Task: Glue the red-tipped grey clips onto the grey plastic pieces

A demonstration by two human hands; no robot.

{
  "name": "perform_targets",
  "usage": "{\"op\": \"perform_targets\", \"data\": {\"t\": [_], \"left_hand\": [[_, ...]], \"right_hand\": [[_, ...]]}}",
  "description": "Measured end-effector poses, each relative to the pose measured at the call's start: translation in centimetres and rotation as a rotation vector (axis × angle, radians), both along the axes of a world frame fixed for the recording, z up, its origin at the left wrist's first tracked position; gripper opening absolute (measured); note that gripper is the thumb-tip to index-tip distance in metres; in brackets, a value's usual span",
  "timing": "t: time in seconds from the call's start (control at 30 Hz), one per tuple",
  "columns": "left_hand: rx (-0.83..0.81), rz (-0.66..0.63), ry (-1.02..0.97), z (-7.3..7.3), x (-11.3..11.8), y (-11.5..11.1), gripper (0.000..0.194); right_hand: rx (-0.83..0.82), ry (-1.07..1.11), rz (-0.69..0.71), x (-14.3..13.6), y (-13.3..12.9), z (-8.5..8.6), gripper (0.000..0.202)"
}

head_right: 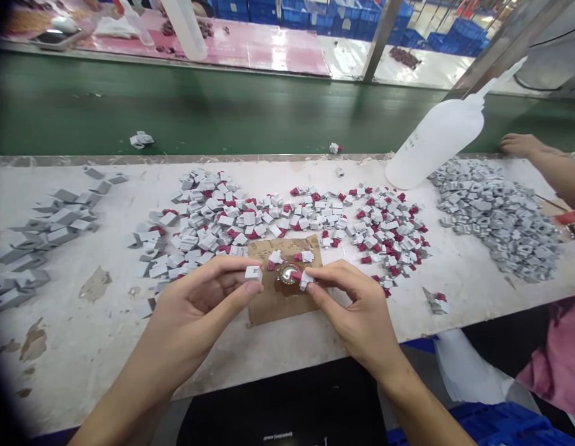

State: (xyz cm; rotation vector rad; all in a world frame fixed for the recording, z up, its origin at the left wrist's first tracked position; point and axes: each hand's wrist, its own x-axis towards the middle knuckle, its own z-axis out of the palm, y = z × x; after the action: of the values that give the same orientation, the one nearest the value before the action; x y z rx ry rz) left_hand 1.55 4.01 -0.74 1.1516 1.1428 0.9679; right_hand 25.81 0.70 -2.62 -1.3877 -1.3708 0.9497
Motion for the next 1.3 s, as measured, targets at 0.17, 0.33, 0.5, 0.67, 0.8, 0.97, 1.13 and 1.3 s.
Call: {"op": "perform_targets", "data": {"t": [0.17, 0.33, 0.5, 0.67, 0.8, 0.97, 1.13, 1.3], "left_hand": [[-0.04, -0.09, -0.174, 0.7, 1.7, 0.5, 0.017], [-0.073, -0.115, -0.308, 1.0, 3.2, 0.9, 0.018], [-0.073, -0.123, -0.311, 0.7, 3.4, 0.9, 0.018], [-0.04, -0.132, -0.292, 0.5, 3.2, 1.2, 0.015], [0.002, -0.149, -0.231, 0.2, 3.1, 1.3, 0.012], [0.083, -0.19, -0.051, 0.5, 2.2, 1.4, 0.013], [0.079, -0.263, 0.125, 2.7, 0.1, 4.2, 0.013], [0.252, -0.071, 0.578, 4.5, -1.1, 12.9, 0.006]], "right_hand": [[-0.134, 0.421, -0.017, -0.1, 1.1, 0.9, 0.017], [-0.197, 0.597, 0.07, -0.6, 1.8, 1.5, 0.015], [-0.169, 0.559, 0.033, -0.6, 1.8, 1.4, 0.016], [-0.139, 0.498, 0.04, -0.4, 1.7, 1.2, 0.015], [-0.083, 0.371, 0.086, -0.3, 1.8, 1.4, 0.017], [-0.072, 0.304, 0.179, -0.5, 2.6, 2.5, 0.017], [-0.147, 0.216, 0.358, -0.4, 6.5, 4.3, 0.018], [-0.03, -0.451, 0.179, -1.1, 17.6, 5.3, 0.032]]}}
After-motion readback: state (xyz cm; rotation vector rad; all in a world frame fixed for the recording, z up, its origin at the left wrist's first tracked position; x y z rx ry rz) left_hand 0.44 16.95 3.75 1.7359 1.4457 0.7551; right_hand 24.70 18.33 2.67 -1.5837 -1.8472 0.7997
